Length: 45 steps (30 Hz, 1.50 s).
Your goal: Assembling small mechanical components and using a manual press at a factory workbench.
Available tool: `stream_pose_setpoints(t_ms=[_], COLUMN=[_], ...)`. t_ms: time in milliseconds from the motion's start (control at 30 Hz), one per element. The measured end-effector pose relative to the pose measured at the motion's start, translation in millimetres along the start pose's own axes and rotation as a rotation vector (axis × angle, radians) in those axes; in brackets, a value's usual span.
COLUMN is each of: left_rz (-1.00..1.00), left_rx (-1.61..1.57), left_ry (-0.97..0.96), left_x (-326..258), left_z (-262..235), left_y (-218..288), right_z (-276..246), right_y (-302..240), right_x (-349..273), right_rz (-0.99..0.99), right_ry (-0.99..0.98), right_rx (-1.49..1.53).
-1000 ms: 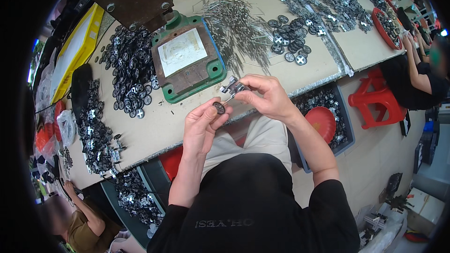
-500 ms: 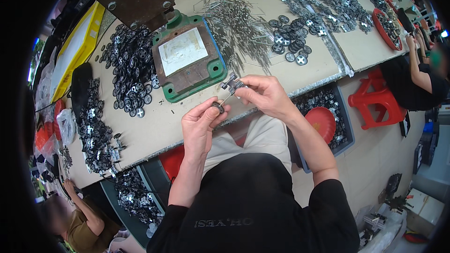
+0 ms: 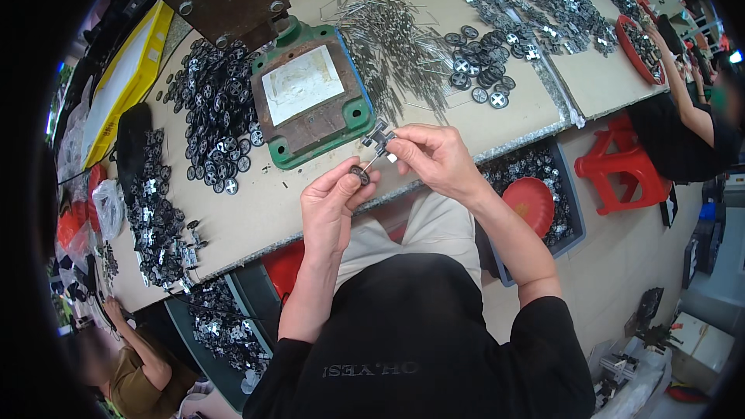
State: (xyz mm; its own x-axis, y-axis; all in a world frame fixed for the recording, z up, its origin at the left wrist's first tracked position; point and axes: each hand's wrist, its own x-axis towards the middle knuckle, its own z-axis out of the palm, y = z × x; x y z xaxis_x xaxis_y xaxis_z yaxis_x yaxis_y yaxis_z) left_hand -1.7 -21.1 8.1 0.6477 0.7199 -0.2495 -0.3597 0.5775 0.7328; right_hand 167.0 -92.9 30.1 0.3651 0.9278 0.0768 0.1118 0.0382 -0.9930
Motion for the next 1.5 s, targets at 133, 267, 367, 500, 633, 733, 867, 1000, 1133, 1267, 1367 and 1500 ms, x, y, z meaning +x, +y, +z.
stream_pose_setpoints(t_ms=[133, 267, 367, 500, 633, 733, 867, 1000, 1133, 1267, 1367, 1500], left_rz=[0.056, 0.093, 0.024, 0.010, -0.016, -0.038, 0.082, 0.067, -0.011, -0.068, -0.088, -0.111], left_rx=[0.082, 0.116, 0.048, 0.023, -0.019, -0.031, 0.115, 0.075, -0.022, -0.089, -0.131, -0.135], left_ry=[0.014, -0.014, -0.049, -0.057, -0.054, -0.053, -0.056, -0.052, -0.113, -0.175, -0.197, -0.219], left_x=[-1, 1, 4, 3, 5, 5, 6, 8, 11, 8, 10, 12], left_z=[4, 3, -2, -6, -3, 1, -4, -2, -6, -14, -12, -12], left_y=[-3, -5, -3, -3, -1, -1, -10, -7, -2, 2, -1, -7], right_z=[1, 3, 11, 12, 12, 13, 22, 21, 8, -56, -94, -108], right_y=[-2, 5, 3, 3, -2, -3, 2, 2, 2, 3, 3, 20], right_x=[-2, -6, -5, -5, -7, -8, -9, -10, -8, 3, 4, 3], right_rz=[-0.093, -0.051, -0.155, -0.197, -0.104, -0.056, -0.147, -0.097, -0.253, -0.124, 0.127, 0.079], right_ry=[-0.140, -0.092, 0.033, 0.007, -0.013, 0.005, 0.036, 0.039, 0.140, 0.464, 0.609, 0.486], right_rx=[-0.145, -0.097, -0.257, -0.333, -0.190, -0.099, -0.241, -0.332, -0.456, -0.806, -0.974, -1.085])
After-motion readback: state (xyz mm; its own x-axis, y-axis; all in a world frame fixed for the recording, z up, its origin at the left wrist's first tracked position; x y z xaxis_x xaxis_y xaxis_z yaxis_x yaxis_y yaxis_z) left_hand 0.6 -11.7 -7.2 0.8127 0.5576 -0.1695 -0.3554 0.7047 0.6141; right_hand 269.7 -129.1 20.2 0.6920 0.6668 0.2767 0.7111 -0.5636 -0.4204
